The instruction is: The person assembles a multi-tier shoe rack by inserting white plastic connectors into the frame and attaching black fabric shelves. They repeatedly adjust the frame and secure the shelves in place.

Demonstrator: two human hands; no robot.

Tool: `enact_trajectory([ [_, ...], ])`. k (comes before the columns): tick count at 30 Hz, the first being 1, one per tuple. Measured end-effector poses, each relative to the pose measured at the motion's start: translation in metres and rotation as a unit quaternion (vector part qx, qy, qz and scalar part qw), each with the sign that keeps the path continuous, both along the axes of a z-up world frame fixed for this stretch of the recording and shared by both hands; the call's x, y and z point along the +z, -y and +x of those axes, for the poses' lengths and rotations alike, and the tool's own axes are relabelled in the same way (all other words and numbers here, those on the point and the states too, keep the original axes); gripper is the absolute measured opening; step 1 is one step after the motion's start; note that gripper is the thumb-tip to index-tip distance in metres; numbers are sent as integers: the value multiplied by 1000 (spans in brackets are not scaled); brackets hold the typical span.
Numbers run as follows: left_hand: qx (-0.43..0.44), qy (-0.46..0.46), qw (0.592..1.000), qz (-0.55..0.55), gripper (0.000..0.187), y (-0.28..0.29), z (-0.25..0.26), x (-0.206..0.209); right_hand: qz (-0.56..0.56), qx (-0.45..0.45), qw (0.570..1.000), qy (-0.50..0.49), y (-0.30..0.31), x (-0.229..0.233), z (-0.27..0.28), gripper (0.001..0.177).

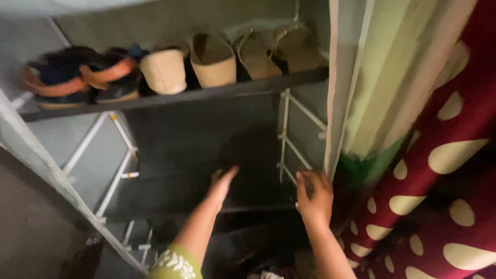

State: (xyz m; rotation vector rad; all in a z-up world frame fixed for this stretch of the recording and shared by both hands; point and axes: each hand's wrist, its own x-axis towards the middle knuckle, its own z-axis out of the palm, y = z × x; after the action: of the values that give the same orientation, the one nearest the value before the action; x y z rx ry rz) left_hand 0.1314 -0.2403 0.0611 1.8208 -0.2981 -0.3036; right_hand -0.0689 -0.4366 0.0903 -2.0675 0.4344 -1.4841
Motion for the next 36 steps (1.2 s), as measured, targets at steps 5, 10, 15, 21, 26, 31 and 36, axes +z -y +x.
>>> enact_trajectory([
  [5, -190, 274, 755, 565, 101, 1, -63, 13, 42, 17, 998, -34, 20, -2, -11, 14],
  [10, -78, 420, 720, 548, 33, -42, -53, -39, 46, 23, 999, -19, 33, -8, -21, 12],
  [15, -78, 556, 662, 496, 39, -67, -54, -77, 79, 24, 994, -65, 33, -18, -24, 13],
  [21, -31, 585, 705, 400, 36, -62, -80, -44, -72, 2, 995, -67, 27, -24, -34, 8],
  [26, -142, 458, 721, 501, 41, -50, -67, -18, 56, 64, 991, -100, 22, -22, -40, 17],
  [31, -232, 394, 781, 425, 52, -71, -38, -38, -37, 41, 994, -96, 24, -28, -38, 17],
  [36, -163, 29, 958, 234, 89, -59, 27, -21, -26, 39, 994, -103, 11, -21, -38, 15],
])
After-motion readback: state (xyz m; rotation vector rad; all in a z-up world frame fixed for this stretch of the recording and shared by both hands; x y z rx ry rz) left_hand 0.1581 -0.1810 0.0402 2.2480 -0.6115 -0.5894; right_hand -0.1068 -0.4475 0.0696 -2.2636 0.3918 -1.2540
